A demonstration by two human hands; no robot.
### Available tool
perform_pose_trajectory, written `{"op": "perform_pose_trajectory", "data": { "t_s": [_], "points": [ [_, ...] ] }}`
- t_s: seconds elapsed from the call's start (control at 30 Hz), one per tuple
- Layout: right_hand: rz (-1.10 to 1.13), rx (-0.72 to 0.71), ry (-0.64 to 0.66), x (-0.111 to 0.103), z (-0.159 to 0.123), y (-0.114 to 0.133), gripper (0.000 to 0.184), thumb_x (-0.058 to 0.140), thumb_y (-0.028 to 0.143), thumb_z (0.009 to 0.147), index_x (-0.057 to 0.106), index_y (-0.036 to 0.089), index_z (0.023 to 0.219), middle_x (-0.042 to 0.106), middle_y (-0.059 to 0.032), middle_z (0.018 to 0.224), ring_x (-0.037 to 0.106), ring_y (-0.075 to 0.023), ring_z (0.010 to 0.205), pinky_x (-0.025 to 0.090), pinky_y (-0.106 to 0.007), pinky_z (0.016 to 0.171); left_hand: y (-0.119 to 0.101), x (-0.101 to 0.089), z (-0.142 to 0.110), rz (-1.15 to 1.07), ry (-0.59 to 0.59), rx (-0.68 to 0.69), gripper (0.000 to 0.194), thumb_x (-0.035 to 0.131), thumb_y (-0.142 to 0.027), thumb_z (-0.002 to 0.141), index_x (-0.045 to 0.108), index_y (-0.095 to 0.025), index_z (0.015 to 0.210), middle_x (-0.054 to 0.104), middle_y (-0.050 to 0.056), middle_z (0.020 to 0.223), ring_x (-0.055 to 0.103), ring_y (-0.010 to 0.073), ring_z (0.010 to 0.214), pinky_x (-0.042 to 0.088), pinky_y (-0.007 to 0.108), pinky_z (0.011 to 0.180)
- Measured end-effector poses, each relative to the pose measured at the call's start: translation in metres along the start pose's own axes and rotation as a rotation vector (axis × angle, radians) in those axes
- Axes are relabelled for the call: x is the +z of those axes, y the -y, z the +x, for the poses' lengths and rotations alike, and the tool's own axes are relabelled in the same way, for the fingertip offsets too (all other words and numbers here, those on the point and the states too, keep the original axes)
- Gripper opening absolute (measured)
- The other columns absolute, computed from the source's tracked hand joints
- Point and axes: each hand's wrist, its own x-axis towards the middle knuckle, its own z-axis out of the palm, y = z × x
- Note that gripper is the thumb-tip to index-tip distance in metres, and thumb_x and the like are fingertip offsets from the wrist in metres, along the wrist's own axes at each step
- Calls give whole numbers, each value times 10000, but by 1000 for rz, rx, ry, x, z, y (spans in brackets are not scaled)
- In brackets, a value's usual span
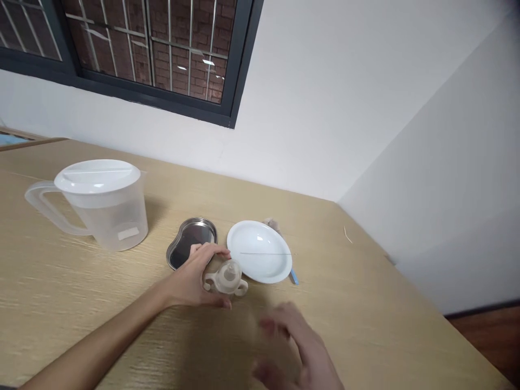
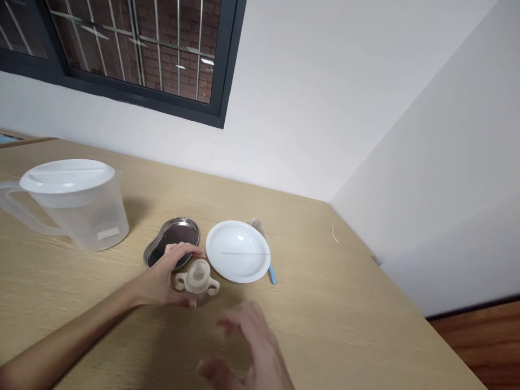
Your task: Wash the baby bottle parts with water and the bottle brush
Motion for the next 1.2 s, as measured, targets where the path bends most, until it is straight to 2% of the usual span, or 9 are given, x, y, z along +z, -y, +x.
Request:
{"op": "perform_pose_trajectory", "data": {
  "t_s": [0.07, 0.13, 0.2, 0.23, 0.37, 0.53, 0.8, 1.0, 1.2],
  "points": [
    [-100, -82, -199, 0, 29, 8, 422, 715, 434, 798, 578, 293, 1172, 571, -82, 1163, 555, -270, 1087, 510, -431, 905, 1, 3, 0, -24, 13, -42, 818, 858, -522, 556, 492, -284, 1248, 568, 47, 1209, 468, 274, 1082, 434, 397, 933],
    [-185, -109, -259, 0, 55, 15, 548, 735, 456, 780, 530, 302, 1264, 527, -92, 1247, 500, -292, 1154, 482, -460, 936, 1, 4, 0, -35, 21, -52, 745, 854, -459, 582, 521, -291, 1227, 592, 29, 1172, 472, 263, 1063, 424, 382, 925],
    [-244, -101, -218, -1, 74, 20, 680, 782, 476, 724, 497, 297, 1316, 516, -97, 1277, 471, -313, 1157, 449, -499, 948, 1, 5, 0, -35, 24, -45, 677, 843, -433, 602, 554, -284, 1195, 615, 20, 1120, 484, 252, 1030, 409, 372, 913],
    [-259, -106, -175, -2, 82, 22, 682, 797, 453, 709, 506, 286, 1303, 532, -93, 1258, 463, -316, 1149, 433, -505, 951, 0, 5, 0, -34, 21, -40, 653, 839, -438, 605, 568, -277, 1177, 623, 19, 1097, 491, 248, 1013, 400, 370, 907],
    [-246, -121, 23, -12, 100, 27, 434, 808, 380, 717, 610, 288, 1092, 609, -23, 1081, 496, -258, 1038, 388, -464, 944, -1, 6, 1, -52, 0, -34, 655, 840, -466, 600, 586, -256, 1165, 644, 19, 1058, 513, 237, 980, 358, 372, 899],
    [-161, -179, 140, -13, 105, 29, 391, 780, 356, 770, 617, 329, 1125, 625, 5, 1035, 517, -225, 1025, 365, -426, 957, 5, 9, 3, -60, 6, -58, 597, 864, -442, 533, 642, -227, 1044, 643, 13, 955, 522, 218, 909, 368, 353, 843],
    [-142, -247, 40, 4, 99, 15, 380, 757, 301, 797, 598, 288, 1141, 616, -47, 1112, 551, -243, 1061, 424, -427, 940, 14, 12, 3, -47, -15, 6, 515, 839, -456, 511, 635, -208, 914, 625, 0, 863, 519, 195, 828, 374, 369, 851],
    [-12, -283, 73, 8, 96, 13, 468, 690, 172, 829, 537, 294, 1253, 571, -54, 1205, 559, -208, 1073, 500, -333, 896, 13, 11, 3, -48, -19, 5, 524, 845, -465, 481, 622, -204, 877, 631, 4, 863, 525, 211, 856, 347, 380, 871],
    [38, -310, 62, 12, 92, 9, 462, 651, 164, 852, 510, 287, 1274, 549, -62, 1220, 567, -197, 1077, 505, -313, 923, 13, 9, 4, -46, 5, 5, 551, 867, -439, 432, 627, -200, 866, 628, -3, 842, 528, 211, 848, 353, 382, 874]
  ]
}}
